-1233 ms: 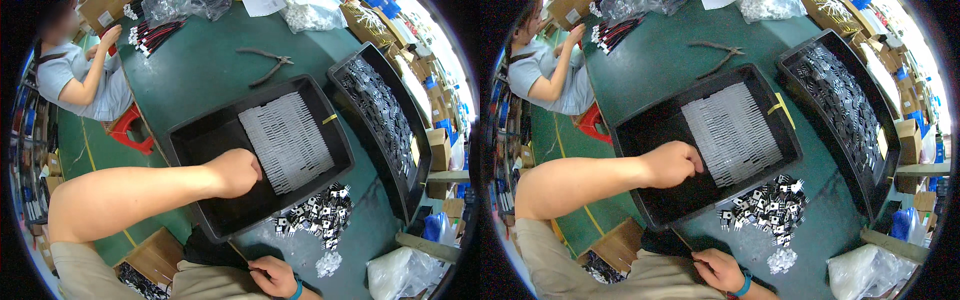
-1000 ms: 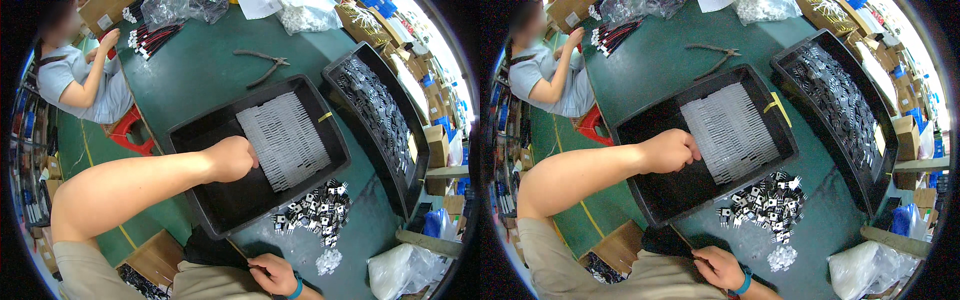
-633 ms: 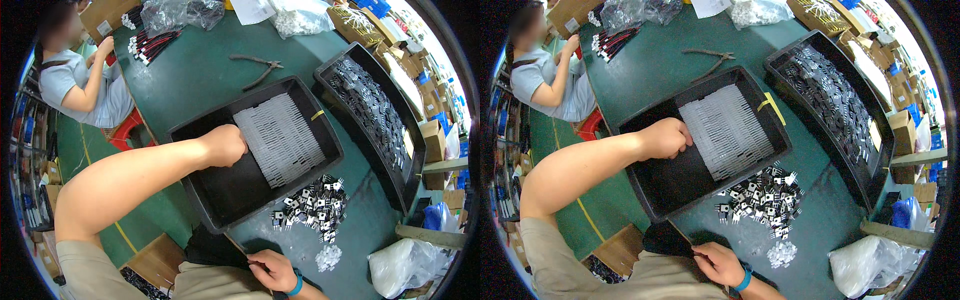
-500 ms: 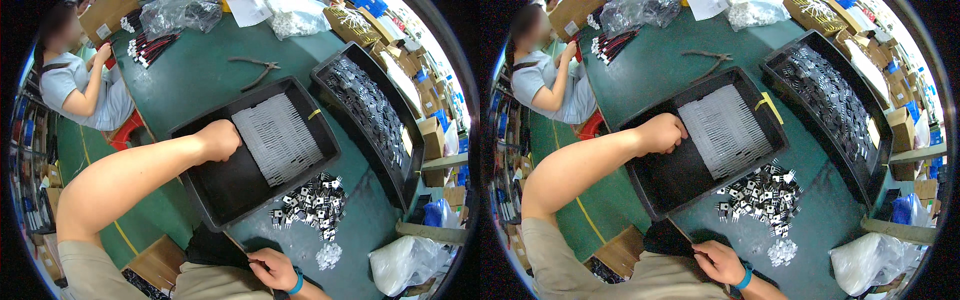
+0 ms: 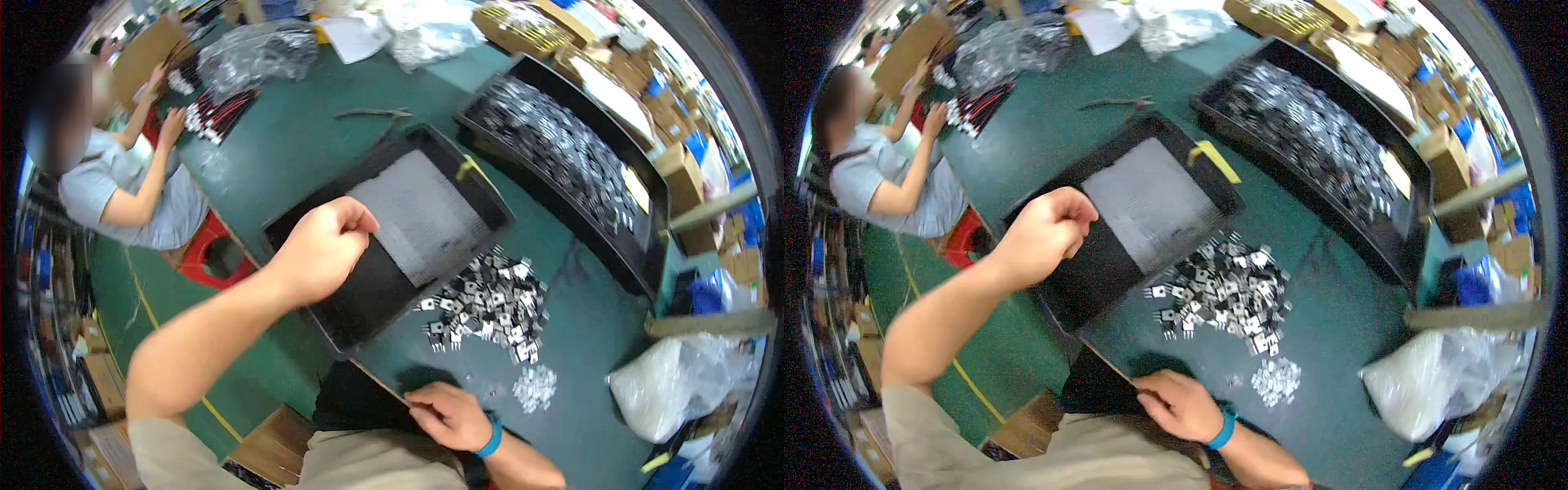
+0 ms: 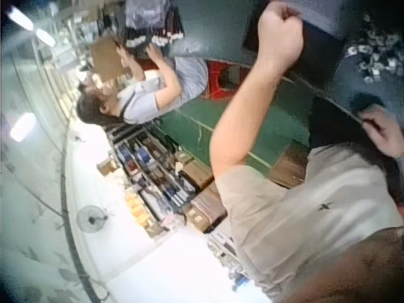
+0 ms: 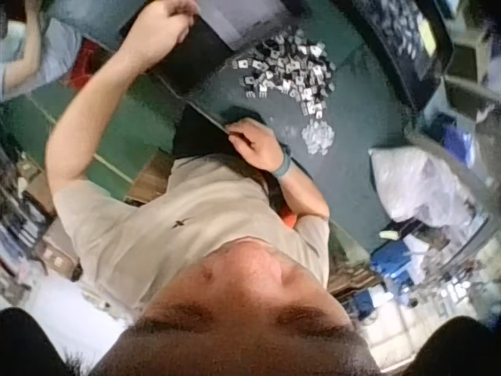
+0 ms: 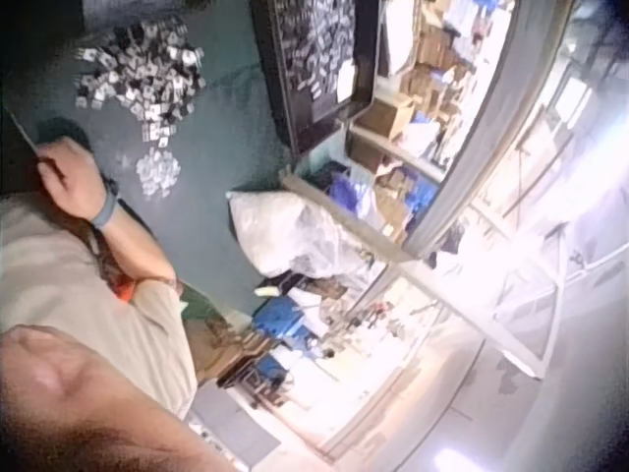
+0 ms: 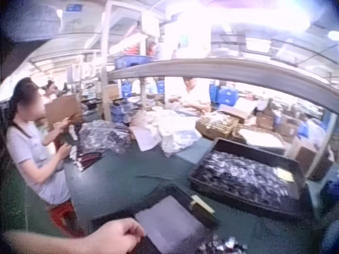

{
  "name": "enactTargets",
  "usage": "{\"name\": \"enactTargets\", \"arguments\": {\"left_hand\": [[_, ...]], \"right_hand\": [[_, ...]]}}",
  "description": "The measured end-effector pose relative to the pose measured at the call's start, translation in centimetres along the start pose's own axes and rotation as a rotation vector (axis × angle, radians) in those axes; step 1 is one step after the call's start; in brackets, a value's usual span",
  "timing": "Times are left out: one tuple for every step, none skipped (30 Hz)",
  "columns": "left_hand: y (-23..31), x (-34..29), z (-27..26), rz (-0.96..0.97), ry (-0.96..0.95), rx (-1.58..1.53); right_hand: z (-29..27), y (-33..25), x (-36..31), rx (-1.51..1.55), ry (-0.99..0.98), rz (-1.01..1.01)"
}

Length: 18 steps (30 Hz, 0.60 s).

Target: The person picks small black electronic components and white plastic pieces from a table, inserts the white pieces into the black components, and places the assembled units into a black tray. The process is repeated multiple times throughout the clip.

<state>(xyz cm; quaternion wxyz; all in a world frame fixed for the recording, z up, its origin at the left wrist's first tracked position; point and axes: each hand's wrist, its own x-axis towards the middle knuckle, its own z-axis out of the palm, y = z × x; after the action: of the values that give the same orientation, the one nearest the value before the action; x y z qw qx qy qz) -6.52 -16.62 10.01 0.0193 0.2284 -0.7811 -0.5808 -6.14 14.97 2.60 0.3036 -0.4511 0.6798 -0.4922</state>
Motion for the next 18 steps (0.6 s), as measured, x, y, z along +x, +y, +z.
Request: {"name": "enactTargets", "arguments": {"left_hand": [[0.5,-1.7,0.7,0.094,-0.025,-0.125],[1.9,-3.9,1.7,0.142,-0.065,-0.191],[3.1,-5.8,2.9,0.148,-0.128,-0.282],[2.9,-7.7,3.9,0.174,-0.227,-0.384],[2.2,-8.6,5.0,0.283,-0.319,-0.334],[1.0,-9.6,6.3,0.275,-0.403,-0.365],[-0.1,-10.1,7.7,0.263,-0.447,-0.355],[-1.3,-10.8,9.7,0.070,-0.458,-0.475],[-2.7,-10.9,11.4,-0.050,-0.479,-0.506],[-3.8,-11.1,13.2,-0.076,-0.432,-0.519],[-5.2,-10.6,14.8,-0.086,-0.435,-0.512],[-5.9,-10.5,16.0,-0.078,-0.432,-0.492],[-6.1,-10.4,16.9,-0.069,-0.429,-0.481],[-6.2,-10.4,17.7,-0.060,-0.425,-0.470],[-6.3,-10.4,18.1,-0.053,-0.418,-0.452],[-6.3,-10.4,18.2,-0.062,-0.417,-0.466],[-6.3,-10.4,18.3,-0.072,-0.417,-0.480],[-6.4,-10.3,18.2,-0.086,-0.415,-0.493]], "right_hand": [[-0.7,-0.3,0.0,-0.059,0.069,0.005],[-1.6,-0.5,0.2,-0.117,0.130,0.007],[-2.5,-0.7,0.2,-0.204,0.227,0.057],[-3.5,-0.8,0.2,-0.288,0.312,0.095],[-4.4,-0.7,0.2,-0.404,0.417,0.134],[-5.1,-0.4,0.2,-0.514,0.515,0.171],[-6.0,-0.1,0.1,-0.571,0.575,0.197],[-6.6,0.1,0.1,-0.626,0.636,0.225],[-6.8,0.3,0.2,-0.634,0.700,0.255],[-6.8,0.2,0.7,-0.652,0.717,0.248],[-6.7,0.5,1.4,-0.675,0.724,0.263],[-6.6,0.4,1.8,-0.697,0.744,0.259],[-6.3,0.2,2.2,-0.701,0.752,0.240],[-6.3,0.6,2.2,-0.741,0.738,0.237],[-6.1,1.1,2.5,-0.774,0.725,0.231],[-6.0,1.3,2.5,-0.806,0.712,0.227],[-5.9,1.3,2.3,-0.773,0.712,0.234],[-5.6,1.2,2.0,-0.700,0.711,0.257]]}}
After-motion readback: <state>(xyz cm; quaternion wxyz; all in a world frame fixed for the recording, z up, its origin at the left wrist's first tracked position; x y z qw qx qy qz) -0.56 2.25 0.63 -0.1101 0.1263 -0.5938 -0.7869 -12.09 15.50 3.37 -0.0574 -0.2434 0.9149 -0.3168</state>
